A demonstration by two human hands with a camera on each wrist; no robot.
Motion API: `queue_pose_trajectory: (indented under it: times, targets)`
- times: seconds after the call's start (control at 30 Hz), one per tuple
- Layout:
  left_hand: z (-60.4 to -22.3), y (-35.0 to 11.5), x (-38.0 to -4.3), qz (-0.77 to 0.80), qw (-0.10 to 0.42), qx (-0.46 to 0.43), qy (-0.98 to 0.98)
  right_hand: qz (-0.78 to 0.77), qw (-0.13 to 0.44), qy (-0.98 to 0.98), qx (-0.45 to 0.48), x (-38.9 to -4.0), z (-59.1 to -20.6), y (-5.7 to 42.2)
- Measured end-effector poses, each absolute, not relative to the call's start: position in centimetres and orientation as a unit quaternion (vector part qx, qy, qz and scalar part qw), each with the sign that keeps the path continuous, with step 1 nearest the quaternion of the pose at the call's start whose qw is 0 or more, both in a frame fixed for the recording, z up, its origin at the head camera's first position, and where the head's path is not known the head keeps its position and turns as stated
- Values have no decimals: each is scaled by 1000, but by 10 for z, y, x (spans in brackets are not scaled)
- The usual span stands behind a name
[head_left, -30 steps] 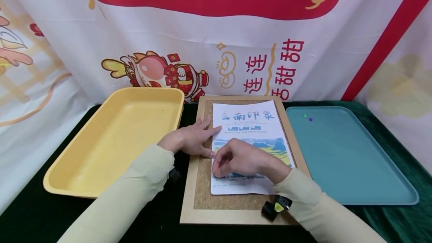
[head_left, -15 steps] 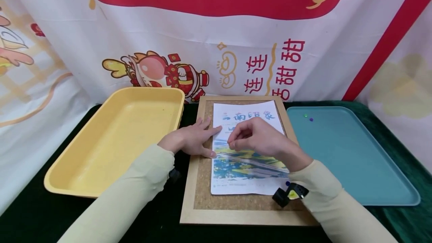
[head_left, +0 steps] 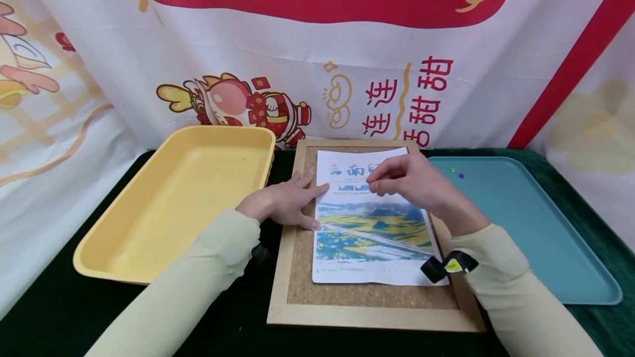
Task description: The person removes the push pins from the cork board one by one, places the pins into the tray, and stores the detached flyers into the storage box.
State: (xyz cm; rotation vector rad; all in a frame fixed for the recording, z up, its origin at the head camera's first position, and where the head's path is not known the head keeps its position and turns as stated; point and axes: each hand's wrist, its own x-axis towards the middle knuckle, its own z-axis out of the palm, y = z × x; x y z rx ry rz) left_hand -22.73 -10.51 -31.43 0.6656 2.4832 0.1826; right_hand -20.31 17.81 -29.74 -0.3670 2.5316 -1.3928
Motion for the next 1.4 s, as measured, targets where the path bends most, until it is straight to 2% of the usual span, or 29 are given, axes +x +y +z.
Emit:
queue_pose_trajectory:
  times: [0.53, 1.4]
  targets:
    - [-316, -106, -227, 70, 271, 261, 924, -448, 61, 891, -41, -217, -293, 214]
    - [-317, -106, -227, 72, 270, 247, 928, -459, -9, 885, 74, -235, -309, 266]
